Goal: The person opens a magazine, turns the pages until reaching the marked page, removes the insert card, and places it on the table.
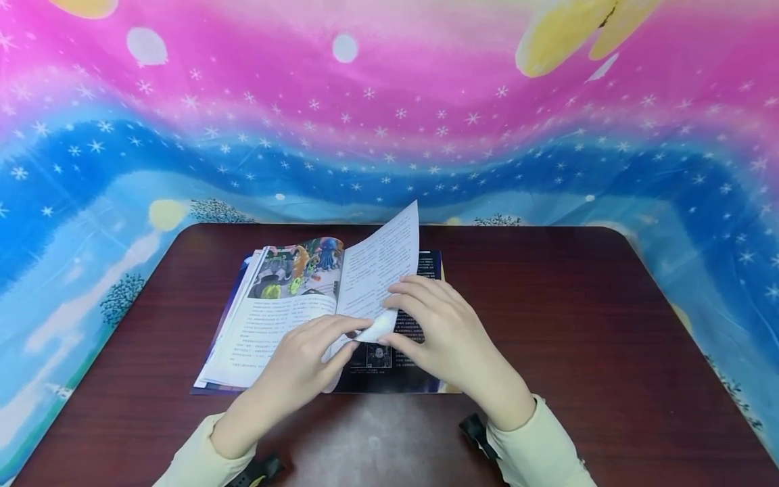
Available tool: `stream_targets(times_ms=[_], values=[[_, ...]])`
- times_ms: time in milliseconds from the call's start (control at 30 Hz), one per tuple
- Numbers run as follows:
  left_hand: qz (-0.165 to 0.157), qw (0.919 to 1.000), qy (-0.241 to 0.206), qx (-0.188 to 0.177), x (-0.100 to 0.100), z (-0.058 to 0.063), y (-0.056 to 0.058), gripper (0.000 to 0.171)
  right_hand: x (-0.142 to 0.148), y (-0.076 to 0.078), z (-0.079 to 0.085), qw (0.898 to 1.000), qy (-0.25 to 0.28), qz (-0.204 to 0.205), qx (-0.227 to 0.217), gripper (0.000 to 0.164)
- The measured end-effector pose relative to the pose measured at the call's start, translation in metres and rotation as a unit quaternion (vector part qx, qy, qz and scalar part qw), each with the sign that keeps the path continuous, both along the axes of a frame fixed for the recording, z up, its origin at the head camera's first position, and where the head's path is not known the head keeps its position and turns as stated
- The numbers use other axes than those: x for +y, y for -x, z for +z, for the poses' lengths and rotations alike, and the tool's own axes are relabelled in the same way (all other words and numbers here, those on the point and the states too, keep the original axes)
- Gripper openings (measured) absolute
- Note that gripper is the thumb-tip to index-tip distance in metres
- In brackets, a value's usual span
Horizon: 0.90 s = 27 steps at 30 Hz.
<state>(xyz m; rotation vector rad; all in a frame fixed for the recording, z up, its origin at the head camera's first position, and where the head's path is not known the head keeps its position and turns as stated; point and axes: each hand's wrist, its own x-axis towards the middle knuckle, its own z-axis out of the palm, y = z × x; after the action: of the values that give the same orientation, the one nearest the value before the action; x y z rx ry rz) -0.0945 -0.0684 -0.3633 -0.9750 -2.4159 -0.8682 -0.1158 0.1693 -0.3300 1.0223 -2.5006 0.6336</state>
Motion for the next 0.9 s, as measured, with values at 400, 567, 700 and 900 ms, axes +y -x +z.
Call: stream_targets(times_ms=[400, 567, 700, 900], values=[[0.109, 0.9935, -0.033, -0.004, -0.032, -0.021, -0.005, 0.051, 0.016, -0.008, -0.003, 0.999, -0.002, -0.033, -0.035, 0.06], [0.168, 0.9846, -0.034, -0.034, -0.049, -0.025, -0.01, 0.059, 0.024, -0.009, -0.012, 0.998, -0.024, -0.039, -0.052, 0.055], [0.201, 0.9776, -0.037, -0.05, -0.06, -0.026, -0.014, 0.061, 0.029, -0.009, -0.021, 0.996, -0.039, -0.04, -0.062, 0.052], [0.235, 0.97, -0.042, -0.044, -0.077, -0.03, -0.017, 0.064, 0.035, -0.007, -0.031, 0.995, -0.061, -0.036, -0.066, 0.05]])
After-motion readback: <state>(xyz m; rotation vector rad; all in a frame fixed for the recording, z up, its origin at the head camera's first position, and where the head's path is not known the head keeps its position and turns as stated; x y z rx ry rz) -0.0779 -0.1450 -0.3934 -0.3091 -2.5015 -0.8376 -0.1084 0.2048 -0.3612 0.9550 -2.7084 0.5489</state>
